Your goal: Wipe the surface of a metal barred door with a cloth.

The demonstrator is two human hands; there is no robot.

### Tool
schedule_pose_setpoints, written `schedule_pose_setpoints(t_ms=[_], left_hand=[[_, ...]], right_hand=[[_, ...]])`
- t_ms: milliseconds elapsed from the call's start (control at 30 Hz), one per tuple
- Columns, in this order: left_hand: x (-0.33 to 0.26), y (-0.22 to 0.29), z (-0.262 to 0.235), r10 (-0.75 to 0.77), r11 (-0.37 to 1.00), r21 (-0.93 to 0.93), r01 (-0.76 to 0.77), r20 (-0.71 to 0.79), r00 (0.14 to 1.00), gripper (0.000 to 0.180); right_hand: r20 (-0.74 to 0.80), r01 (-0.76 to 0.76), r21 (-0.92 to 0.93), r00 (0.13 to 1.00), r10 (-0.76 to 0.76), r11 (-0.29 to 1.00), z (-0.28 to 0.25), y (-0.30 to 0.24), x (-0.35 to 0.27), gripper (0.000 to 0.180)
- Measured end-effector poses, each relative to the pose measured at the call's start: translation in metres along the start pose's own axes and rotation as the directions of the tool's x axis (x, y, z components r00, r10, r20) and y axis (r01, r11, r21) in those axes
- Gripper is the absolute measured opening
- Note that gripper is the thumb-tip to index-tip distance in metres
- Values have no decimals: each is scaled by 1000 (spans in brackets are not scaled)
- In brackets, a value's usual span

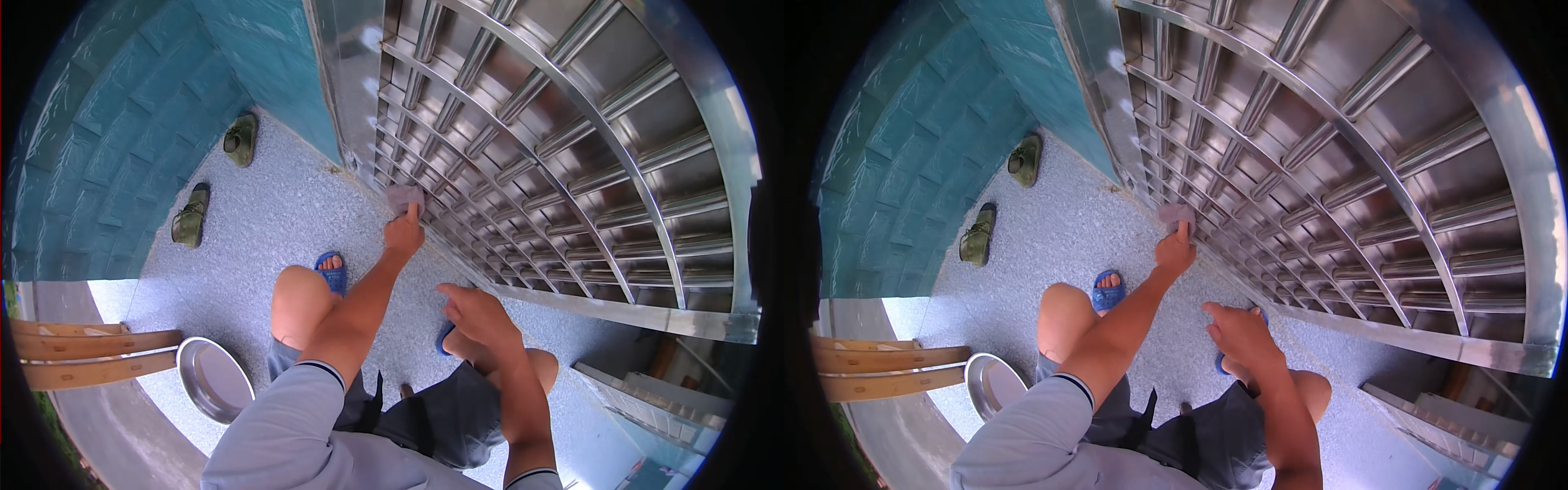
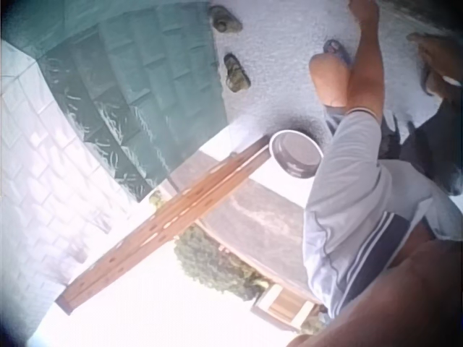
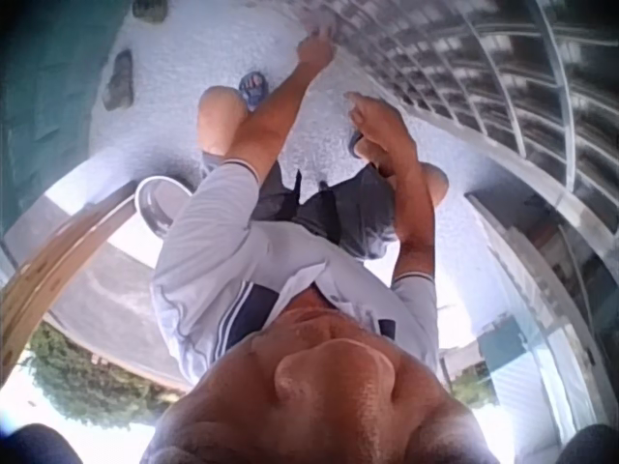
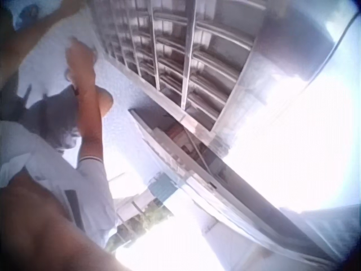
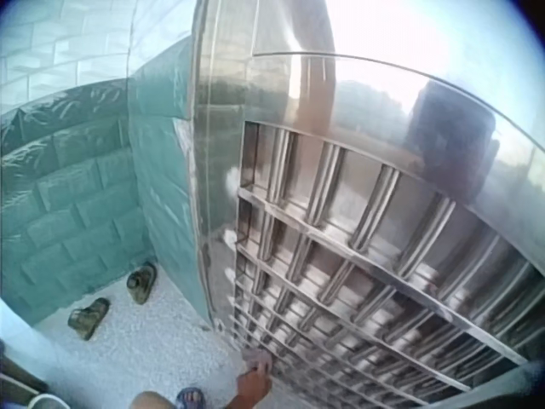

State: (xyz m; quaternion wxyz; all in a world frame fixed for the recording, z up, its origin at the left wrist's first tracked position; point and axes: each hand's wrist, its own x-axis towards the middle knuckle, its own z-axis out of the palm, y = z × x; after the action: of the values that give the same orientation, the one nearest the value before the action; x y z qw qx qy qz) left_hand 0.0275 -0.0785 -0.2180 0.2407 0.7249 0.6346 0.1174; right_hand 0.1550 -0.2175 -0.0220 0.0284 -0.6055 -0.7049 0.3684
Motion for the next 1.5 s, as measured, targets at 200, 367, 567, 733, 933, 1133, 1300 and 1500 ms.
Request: schedule_pose_setpoints(t_ms=[200, 367, 567, 733, 933, 1133, 1300, 1500], left_hand=[[4, 14, -2, -111, 926, -358, 118, 38, 993, 52], [-14, -40, 14, -113, 908, -370, 195, 231, 966, 44], [-73, 2, 0, 85, 765, -570, 299, 550, 831, 33], [-82, 46, -50, 258, 644, -704, 300, 569, 781, 32], [-120, 87, -127, 447, 892, -191, -410, 514, 733, 40], [-137, 76, -140, 610, 719, -12, -695, 490, 623, 47], [-125, 60, -104, 741, 600, 106, -793, 300, 601, 35], [-115, 104, -125, 862, 506, -235, -830, 178, 475, 31]], right_hand=[[-12, -38, 29, 999, 38, 999, -1, -1, -4, 31], [18, 17, 59, 1000, -18, 998, 6, -14, 9, 32], [-52, -53, 59, 997, 56, 997, 19, 26, -2, 34], [-107, -38, 41, 993, 42, 998, 34, 60, 0, 31], [25, -142, 841, 974, 224, 522, 67, 57, 16, 24], [-17, 172, 905, 929, 370, -389, 103, 12, 25, 15], [-311, -19, 824, 820, 481, 566, 148, 22, 116, 14], [-571, -417, -206, 786, 237, 885, 186, 110, 149, 19]])
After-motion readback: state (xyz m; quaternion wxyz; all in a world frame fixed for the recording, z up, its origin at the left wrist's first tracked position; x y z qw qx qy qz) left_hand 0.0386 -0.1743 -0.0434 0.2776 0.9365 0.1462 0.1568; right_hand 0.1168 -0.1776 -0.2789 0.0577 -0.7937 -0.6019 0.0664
